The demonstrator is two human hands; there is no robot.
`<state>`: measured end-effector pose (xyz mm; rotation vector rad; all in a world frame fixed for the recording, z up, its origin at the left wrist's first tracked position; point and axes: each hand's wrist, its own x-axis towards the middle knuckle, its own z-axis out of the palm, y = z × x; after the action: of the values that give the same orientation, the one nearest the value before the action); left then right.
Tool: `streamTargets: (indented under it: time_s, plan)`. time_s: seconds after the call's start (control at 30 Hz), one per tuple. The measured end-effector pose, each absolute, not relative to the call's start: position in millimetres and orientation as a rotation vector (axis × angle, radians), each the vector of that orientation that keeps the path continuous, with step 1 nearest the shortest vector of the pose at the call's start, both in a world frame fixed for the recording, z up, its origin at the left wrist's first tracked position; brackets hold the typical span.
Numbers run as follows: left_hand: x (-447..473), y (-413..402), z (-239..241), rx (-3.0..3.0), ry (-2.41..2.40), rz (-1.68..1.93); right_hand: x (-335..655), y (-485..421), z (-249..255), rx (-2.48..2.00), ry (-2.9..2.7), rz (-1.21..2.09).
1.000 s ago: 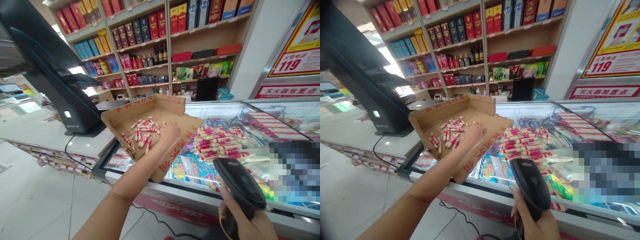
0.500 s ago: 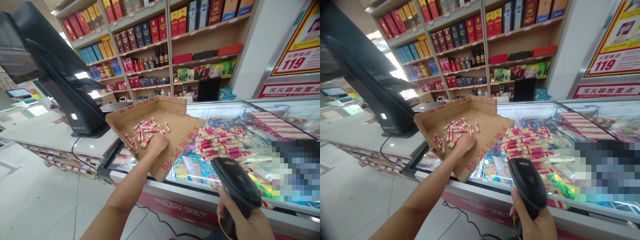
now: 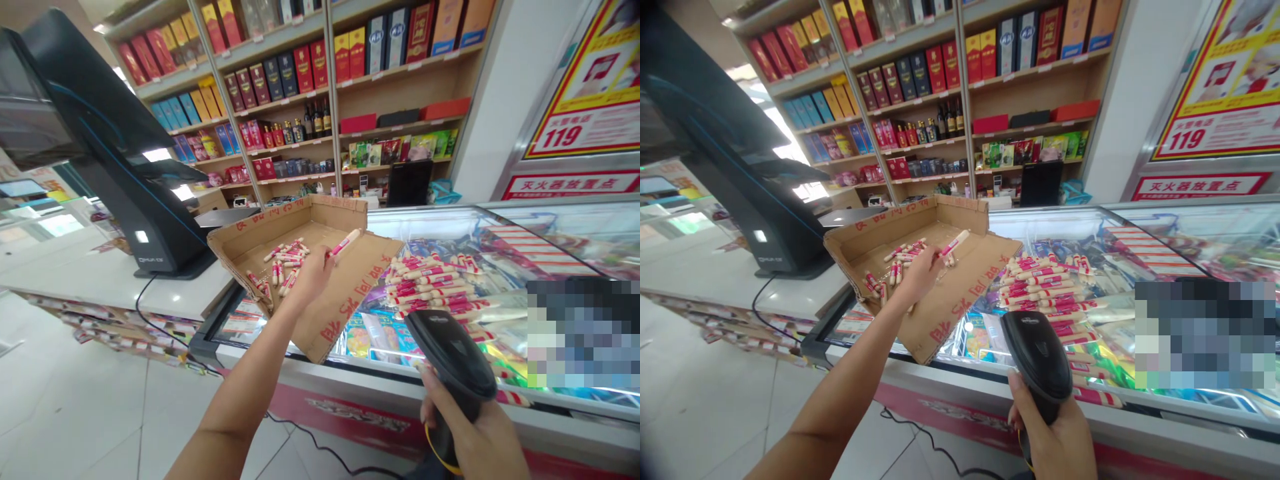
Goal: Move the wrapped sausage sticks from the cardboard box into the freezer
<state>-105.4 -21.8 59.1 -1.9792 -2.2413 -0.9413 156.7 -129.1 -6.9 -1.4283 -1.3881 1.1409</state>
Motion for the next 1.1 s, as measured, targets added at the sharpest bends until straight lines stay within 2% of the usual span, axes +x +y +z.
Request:
streamTargets:
  time_s: [0.2,0.47,0.8,1.1]
  plan:
    - [-78.8,-10.8,51.8,-2.359,-1.888,-1.078,148.2,-126.5,-8.1,-1.375,-1.379,1.119]
    - [-75.4,-10.9,17.1,-2.493,-1.836,-0.832,139.3,-122.6,-14.4,-1.321,-1.367,1.142]
    - [-76.8,-14.1,16.7,-2.536,-1.695,-0.641,121.5,-122.7,-11.8,-1.303,-1.301,1.162]
    - [-76.9,-13.7,14.4,-2.522,-1.601,-0.608,118.8,-122.3,-3.5,-1.348,-1.309,1.133]
